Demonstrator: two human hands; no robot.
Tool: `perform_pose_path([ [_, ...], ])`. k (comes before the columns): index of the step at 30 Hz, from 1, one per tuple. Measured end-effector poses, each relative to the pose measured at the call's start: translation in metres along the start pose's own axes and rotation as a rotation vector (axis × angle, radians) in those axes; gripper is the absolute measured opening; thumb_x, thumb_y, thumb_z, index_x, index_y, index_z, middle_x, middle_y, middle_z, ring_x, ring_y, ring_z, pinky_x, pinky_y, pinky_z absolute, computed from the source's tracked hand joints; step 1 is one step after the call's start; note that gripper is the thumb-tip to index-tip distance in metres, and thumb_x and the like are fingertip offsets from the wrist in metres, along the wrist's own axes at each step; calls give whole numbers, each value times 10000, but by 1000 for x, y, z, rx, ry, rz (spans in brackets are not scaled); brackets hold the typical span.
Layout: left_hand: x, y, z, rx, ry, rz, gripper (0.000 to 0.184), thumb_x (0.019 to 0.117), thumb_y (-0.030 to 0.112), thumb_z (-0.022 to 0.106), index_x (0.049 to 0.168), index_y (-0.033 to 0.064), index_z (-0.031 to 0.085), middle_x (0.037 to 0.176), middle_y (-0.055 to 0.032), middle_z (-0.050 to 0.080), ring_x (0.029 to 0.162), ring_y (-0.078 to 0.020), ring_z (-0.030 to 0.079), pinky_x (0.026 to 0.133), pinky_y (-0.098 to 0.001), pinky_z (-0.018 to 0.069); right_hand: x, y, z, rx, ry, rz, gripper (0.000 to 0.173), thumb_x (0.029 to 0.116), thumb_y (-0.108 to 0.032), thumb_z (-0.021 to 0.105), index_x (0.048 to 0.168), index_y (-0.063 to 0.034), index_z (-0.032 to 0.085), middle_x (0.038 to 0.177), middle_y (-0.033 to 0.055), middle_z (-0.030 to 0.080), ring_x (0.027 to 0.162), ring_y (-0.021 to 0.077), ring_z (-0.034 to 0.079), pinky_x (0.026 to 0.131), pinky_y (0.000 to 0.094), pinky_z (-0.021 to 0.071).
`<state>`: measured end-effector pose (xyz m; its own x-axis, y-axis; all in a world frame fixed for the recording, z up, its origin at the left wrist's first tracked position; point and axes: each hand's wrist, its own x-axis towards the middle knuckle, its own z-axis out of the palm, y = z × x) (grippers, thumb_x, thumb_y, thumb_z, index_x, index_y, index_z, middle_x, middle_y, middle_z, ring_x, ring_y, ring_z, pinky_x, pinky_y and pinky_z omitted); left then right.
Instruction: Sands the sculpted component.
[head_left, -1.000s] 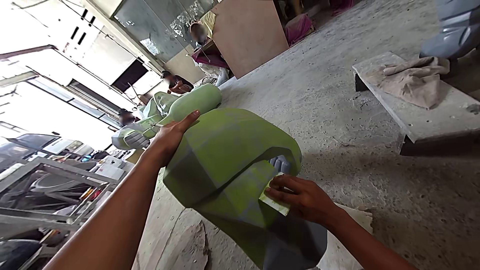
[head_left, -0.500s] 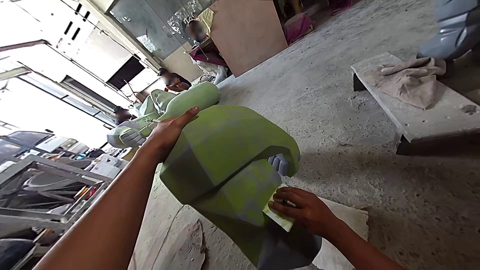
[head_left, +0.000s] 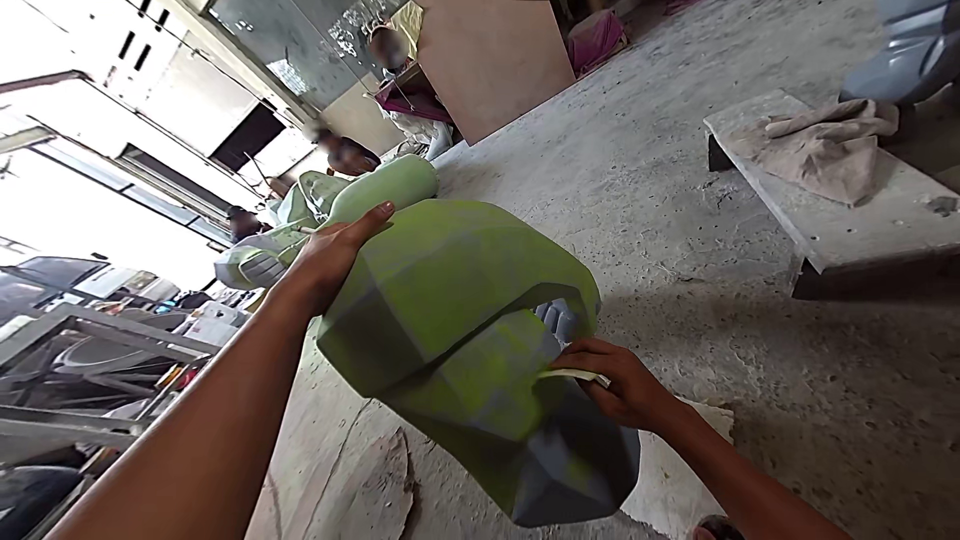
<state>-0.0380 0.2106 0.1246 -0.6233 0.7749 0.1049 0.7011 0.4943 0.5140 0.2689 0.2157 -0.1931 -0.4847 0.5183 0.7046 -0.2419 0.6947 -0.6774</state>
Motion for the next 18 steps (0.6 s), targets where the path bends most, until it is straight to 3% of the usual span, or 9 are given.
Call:
perform_pose_path([
  [4, -2, -17, -1, -76, -17, -5, 824, 791, 894, 522, 1211, 208, 702, 1063, -68, 739, 957, -226, 721, 822, -548, 584, -38, -7, -8, 58, 17, 96, 308, 1026, -106, 527, 1247, -165, 733, 1179, -18, 695, 1071, 94, 666, 922, 330, 602],
  [7, 0, -31, -3, -101, -20, -35, 854, 774, 909, 523, 1234, 212, 698, 1087, -79, 741, 985, -245, 723, 839, -569, 583, -66, -16, 1, -50, -36, 128, 406, 1011, -138, 538, 1377, -269, 655, 1229, -3, 694, 1106, 126, 669, 941, 377, 596],
  [9, -3, -30, -3, -97, -1, -64, 890, 761, 923, 515, 1230, 189, 697, 1087, -92, 737, 987, -256, 718, 846, -578, 574, -73, -21, 14, -213, -106, 31, 390, 1017, -181, 559, 1382, -298, 634, 1254, -3, 693, 1157, 144, 662, 979, 386, 578],
  [12, -6, -27, -2, -88, 4, -85, 926, 742, 937, 517, 1237, 174, 690, 1099, -104, 733, 1001, -259, 716, 858, -585, 570, -67, -22, 27, -338, -157, -168, 379, 989, -119, 573, 1336, -249, 656, 1267, 9, 688, 1235, 174, 636, 1110, 406, 512],
  [18, -1, -18, 0, -85, 3, -107, 960, 721, 949, 526, 1265, 173, 676, 1132, -111, 728, 1033, -268, 712, 874, -587, 568, -61, -29, 31, -294, -189, -257, 402, 978, -90, 571, 1351, -219, 647, 1262, 38, 689, 1223, 199, 644, 1075, 385, 537],
])
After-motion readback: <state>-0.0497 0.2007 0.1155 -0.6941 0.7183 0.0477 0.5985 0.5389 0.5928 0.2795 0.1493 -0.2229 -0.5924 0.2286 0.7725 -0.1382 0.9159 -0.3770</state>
